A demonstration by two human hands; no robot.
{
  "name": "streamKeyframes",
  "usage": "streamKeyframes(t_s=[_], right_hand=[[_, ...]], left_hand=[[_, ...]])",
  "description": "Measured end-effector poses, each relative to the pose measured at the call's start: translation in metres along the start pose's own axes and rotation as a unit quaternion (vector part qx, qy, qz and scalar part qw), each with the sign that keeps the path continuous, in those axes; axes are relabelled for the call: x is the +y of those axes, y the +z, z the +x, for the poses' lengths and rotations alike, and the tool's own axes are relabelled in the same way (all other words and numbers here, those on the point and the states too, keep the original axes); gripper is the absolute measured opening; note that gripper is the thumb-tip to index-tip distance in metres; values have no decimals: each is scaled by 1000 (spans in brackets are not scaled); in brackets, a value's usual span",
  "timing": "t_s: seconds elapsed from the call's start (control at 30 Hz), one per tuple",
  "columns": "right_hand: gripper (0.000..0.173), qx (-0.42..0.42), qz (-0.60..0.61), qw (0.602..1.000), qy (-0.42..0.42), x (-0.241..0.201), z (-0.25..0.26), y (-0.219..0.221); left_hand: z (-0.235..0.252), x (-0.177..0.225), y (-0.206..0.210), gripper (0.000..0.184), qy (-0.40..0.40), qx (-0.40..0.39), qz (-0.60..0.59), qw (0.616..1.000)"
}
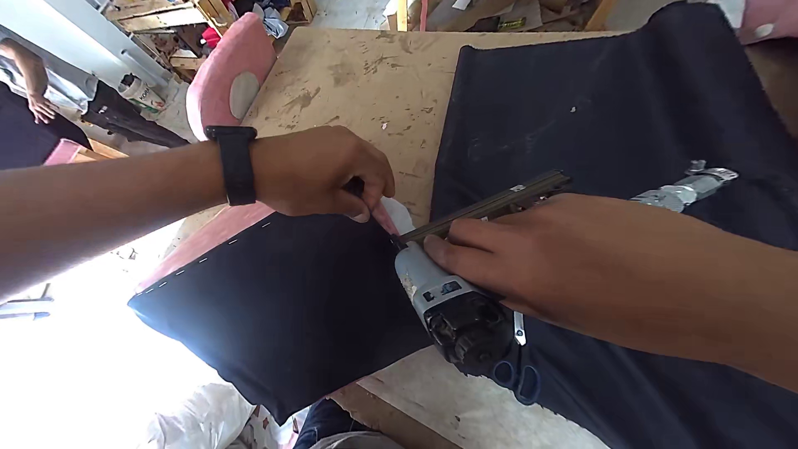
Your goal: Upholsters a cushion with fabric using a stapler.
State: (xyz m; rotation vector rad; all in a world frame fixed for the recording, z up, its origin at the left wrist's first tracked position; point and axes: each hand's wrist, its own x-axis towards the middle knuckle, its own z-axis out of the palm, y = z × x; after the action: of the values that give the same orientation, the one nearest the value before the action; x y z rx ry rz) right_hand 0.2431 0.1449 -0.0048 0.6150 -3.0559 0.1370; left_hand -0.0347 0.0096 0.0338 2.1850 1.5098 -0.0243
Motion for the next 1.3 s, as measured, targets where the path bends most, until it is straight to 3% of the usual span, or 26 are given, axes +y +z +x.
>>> streamKeyframes(t_s=[0.13,0.23,0.37,0.47,0.57,0.73,0.83,0.93,1.03,1.3], right_hand=[[49,2,-7,1000,-6,7,-2,-5],[55,10,-4,1000,-22,11,-3,-6],[47,3,-14,999,-37,12,6,-12],[48,14,-14,999,-40,18,9,-10],[47,19,-4,999,-34,16,4,-6],[42,8,1,1000,-29,10,-4,-2],[43,-8,2,1000,-28,10,-4,-1],[43,-8,-1,999,-34,7,-3,-2],[44,1,0,999,-42,6,-4,-4],[42,20,1,999,-46,15,0,-3]], left_hand=[[-7,0,19,8,-66,89,-55,992],[-9,3,32,8,-54,136,-16,989],[-5,2,34,11,-54,190,-4,980],[-5,-3,31,12,-37,184,-13,982],[-9,-6,28,20,21,154,-1,988],[-9,6,14,29,101,56,199,973],[-2,31,9,40,-3,-70,246,967],[15,42,1,30,-63,-137,238,959],[19,27,-1,12,-58,-103,149,982],[-1,17,26,15,-9,81,76,994]])
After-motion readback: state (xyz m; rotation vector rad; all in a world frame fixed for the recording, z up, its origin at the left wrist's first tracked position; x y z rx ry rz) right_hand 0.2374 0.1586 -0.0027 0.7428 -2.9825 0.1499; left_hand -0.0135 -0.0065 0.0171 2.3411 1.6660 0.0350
